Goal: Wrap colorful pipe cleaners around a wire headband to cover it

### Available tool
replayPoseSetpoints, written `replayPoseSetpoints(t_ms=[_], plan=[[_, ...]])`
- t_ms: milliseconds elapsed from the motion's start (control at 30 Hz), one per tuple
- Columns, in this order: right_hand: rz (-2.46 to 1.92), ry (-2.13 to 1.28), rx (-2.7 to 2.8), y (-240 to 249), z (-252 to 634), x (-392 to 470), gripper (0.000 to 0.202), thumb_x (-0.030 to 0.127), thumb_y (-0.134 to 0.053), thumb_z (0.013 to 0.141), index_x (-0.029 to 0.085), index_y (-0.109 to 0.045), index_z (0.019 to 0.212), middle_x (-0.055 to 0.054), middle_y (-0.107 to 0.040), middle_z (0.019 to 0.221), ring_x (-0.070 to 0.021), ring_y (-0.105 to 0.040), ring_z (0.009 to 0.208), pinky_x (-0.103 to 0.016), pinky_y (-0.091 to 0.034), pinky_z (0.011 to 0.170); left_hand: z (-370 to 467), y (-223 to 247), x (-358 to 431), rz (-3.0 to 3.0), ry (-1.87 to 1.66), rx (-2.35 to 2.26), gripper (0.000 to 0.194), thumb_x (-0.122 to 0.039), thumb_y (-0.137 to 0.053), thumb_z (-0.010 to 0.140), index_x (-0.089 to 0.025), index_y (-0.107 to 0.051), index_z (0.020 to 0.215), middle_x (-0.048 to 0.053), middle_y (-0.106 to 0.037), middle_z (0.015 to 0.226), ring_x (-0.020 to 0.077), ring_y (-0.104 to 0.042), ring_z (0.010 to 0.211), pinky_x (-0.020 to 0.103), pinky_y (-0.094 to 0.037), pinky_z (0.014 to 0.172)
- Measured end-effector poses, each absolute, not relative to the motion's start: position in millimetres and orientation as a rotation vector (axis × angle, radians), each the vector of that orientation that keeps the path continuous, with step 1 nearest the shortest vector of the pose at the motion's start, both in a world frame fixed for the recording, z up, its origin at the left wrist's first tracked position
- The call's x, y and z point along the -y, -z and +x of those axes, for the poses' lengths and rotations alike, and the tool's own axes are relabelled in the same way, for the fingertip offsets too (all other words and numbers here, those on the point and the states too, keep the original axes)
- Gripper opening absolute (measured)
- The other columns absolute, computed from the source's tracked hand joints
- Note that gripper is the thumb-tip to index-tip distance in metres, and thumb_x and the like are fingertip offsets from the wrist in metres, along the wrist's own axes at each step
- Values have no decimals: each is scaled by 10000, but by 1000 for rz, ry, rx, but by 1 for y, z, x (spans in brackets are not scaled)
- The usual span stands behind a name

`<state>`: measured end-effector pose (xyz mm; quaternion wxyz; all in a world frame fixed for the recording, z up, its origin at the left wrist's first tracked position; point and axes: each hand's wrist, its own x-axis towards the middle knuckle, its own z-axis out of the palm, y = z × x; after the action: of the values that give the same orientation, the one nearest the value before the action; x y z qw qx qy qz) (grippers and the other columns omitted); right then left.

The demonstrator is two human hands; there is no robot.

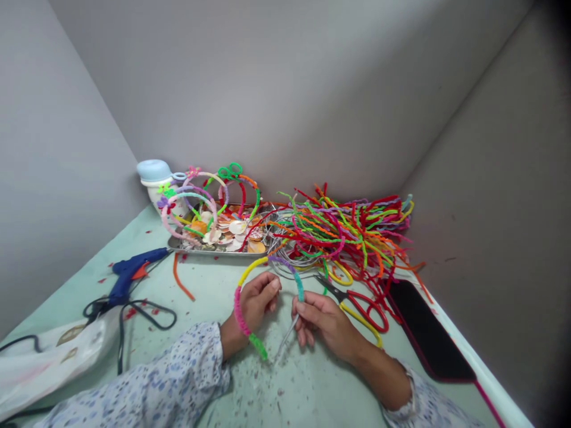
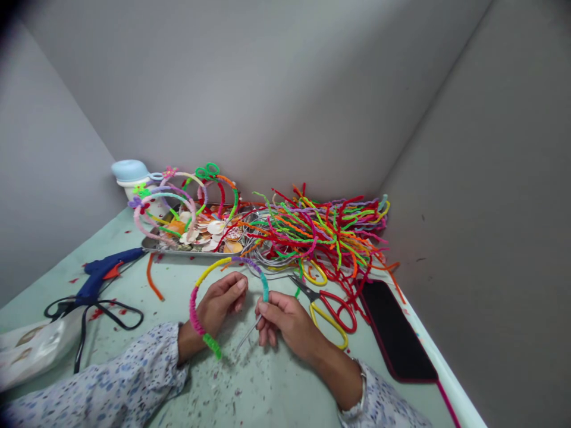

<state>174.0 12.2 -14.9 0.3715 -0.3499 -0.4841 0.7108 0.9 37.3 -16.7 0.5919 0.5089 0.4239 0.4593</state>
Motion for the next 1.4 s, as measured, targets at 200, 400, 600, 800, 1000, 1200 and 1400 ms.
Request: replayPoseSetpoints(t_ms=[200,400,600,800,1000,1200,1400], plan=[[-869,-1816,1116,13,181,-17,229,362,-586,847,142,-575,785,16,-581,588,-85,-580,439,-161,-353,377,0,18,-37,1092,-1159,-874,364,-505,-535,828,-181,-470,676,-48,-437,520,78,-372,432,199,-253,430],[-954,-1747,1184,-11,198,-26,239,360,-601,839,144,-561,746,17,-586,594,-79,-577,453,-165,-374,406,0,5,-32,1042,-1141,-974,470,-510,-466,875,-165,-455,557,-44,-387,462,69,-295,410,207,-235,422],[-1138,-1785,1349,-25,219,-33,296,411,-634,799,153,-527,703,26,-594,586,-77,-578,440,-166,-358,395,0,-5,-36,711,-1277,-823,456,-571,-506,825,-156,-502,635,-15,-499,574,73,-417,472,174,-340,439],[-1251,-1880,1449,-23,216,-30,333,448,-645,758,153,-504,692,22,-610,594,-76,-579,431,-168,-345,387,-3,-3,-38,830,-1266,-948,325,-471,-616,793,-151,-556,798,-49,-506,582,30,-379,416,126,-288,392],[-1218,-1911,1550,-25,213,-27,290,400,-672,756,137,-553,777,8,-631,661,-79,-596,492,-179,-373,443,-5,4,-40,917,-1260,-1046,274,-420,-614,805,-161,-531,772,-71,-478,573,14,-340,399,117,-244,383],[-1159,-1907,1553,-23,219,-29,272,372,-676,759,137,-543,728,9,-630,640,-86,-603,501,-180,-379,444,-5,2,-40,907,-1255,-1047,280,-420,-620,796,-158,-525,769,-64,-482,583,14,-333,405,122,-245,385],[-1176,-1940,1564,-22,218,-29,308,410,-685,747,134,-549,763,2,-640,669,-92,-613,508,-184,-381,448,-4,4,-40,915,-1242,-1071,273,-416,-619,797,-154,-542,794,-67,-480,569,17,-328,401,125,-235,386]])
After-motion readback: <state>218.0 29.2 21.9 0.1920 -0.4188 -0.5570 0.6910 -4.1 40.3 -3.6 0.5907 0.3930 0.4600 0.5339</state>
